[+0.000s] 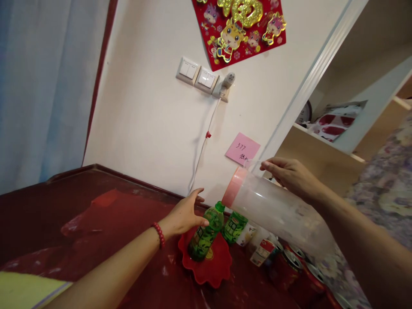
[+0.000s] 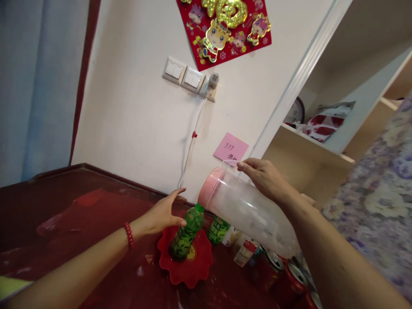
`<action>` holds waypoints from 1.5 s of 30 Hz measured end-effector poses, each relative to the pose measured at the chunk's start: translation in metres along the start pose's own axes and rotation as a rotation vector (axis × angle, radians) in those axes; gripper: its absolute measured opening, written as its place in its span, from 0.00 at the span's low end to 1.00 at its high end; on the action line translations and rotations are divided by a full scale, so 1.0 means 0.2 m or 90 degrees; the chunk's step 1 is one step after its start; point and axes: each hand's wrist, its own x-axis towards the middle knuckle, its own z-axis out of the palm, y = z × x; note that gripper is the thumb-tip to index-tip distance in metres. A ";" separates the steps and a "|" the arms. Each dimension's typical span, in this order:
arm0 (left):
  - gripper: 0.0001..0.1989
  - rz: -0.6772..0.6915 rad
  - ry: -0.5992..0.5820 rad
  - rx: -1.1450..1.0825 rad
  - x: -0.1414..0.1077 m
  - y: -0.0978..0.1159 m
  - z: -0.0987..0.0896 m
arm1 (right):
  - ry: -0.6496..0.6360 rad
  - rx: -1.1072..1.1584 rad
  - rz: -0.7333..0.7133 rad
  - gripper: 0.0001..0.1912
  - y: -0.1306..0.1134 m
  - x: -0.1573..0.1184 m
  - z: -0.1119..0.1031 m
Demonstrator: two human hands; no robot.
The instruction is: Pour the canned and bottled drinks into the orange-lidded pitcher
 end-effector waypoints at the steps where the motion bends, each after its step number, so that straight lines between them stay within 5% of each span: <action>1: 0.55 0.001 0.000 0.001 0.00 0.00 0.00 | 0.001 0.004 -0.002 0.32 0.00 0.00 0.00; 33: 0.51 0.031 0.009 -0.035 0.03 -0.05 -0.01 | 0.015 0.070 -0.057 0.24 -0.01 -0.02 0.02; 39: 0.47 0.026 0.006 -0.084 0.04 -0.02 -0.01 | 0.105 0.162 -0.003 0.25 0.21 -0.22 0.10; 45: 0.40 -0.005 0.094 -0.201 0.01 0.12 0.01 | 0.255 0.260 0.073 0.26 0.42 -0.61 0.22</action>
